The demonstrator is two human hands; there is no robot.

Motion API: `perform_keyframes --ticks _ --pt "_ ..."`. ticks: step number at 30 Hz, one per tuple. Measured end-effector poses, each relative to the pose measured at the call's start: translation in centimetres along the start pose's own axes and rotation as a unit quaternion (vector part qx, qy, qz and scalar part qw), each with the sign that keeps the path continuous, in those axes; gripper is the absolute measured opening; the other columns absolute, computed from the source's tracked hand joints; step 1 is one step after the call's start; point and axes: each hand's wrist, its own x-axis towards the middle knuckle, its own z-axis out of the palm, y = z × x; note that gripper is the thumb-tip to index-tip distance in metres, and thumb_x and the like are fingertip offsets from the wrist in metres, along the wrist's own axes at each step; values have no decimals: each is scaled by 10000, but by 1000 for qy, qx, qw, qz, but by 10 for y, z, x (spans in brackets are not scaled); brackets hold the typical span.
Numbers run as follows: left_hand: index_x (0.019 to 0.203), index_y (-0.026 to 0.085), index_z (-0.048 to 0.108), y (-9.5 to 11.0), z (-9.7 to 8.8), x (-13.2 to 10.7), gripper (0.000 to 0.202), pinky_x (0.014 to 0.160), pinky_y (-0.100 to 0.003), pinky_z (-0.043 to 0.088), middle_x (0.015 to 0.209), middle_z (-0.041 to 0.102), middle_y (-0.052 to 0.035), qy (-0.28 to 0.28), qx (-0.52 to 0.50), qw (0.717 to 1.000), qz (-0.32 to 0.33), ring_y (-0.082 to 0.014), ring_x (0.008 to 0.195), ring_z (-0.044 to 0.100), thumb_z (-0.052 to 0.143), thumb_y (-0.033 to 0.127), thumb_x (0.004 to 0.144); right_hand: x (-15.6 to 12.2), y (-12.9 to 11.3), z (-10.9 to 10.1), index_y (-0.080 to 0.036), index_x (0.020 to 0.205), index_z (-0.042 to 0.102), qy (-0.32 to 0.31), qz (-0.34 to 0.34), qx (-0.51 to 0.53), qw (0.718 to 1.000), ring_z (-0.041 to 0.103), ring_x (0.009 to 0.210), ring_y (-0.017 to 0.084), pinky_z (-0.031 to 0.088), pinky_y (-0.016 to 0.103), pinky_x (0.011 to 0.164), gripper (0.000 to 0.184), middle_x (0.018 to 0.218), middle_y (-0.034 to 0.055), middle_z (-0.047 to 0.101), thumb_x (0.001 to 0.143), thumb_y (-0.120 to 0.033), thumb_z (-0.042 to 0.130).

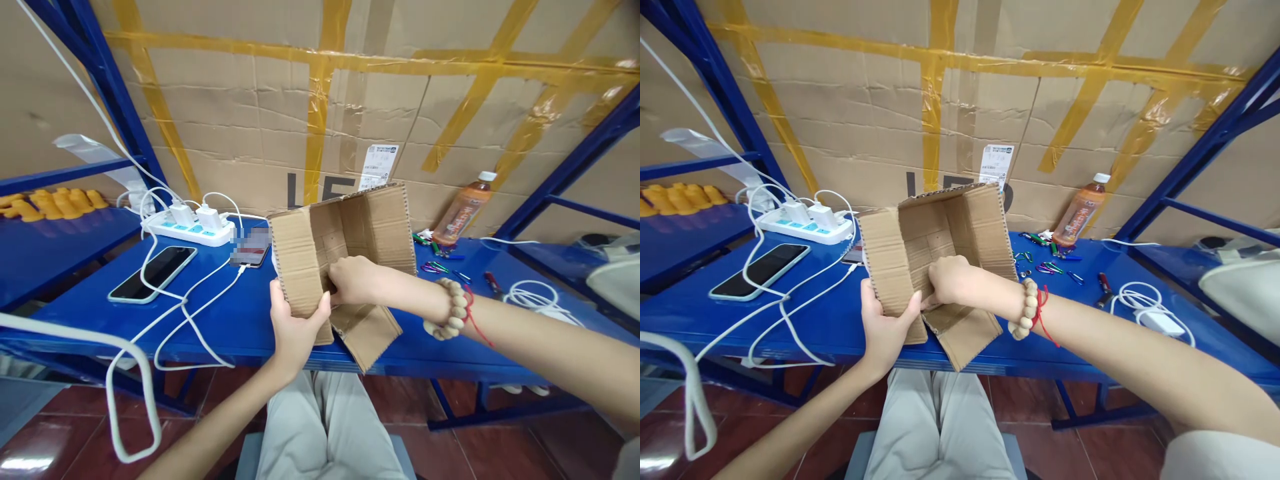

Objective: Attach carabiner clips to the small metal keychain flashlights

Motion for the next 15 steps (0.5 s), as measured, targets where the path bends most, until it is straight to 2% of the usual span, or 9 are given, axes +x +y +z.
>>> perform_keyframes --ticks 4,10,15 --pt "899 197 425 0 -1 0 378 726 -305 523 849 615 -15 2 10 1000 8 -172 784 626 697 256 643 2 -11 3 -75 1025 663 -21 4 16 1000 627 912 300 488 325 705 452 974 178 661 737 -416 590" --pt "877 201 400 -3 0 1 377 737 -301 529 846 613 -16 2 -19 1000 -1 -165 782 630 696 234 645 7 -14 16 -133 887 698 -6 38 73 997 651 811 282 503 309 632 322 884 150 680 682 -358 592" --pt "900 196 399 -4 1 3 372 785 -305 522 914 625 -44 -2 -42 999 14 -170 849 633 682 234 661 9 -20 14 -113 918 695 -20 47 57 997 641 883 277 500 310 726 282 902 159 682 716 -277 587"
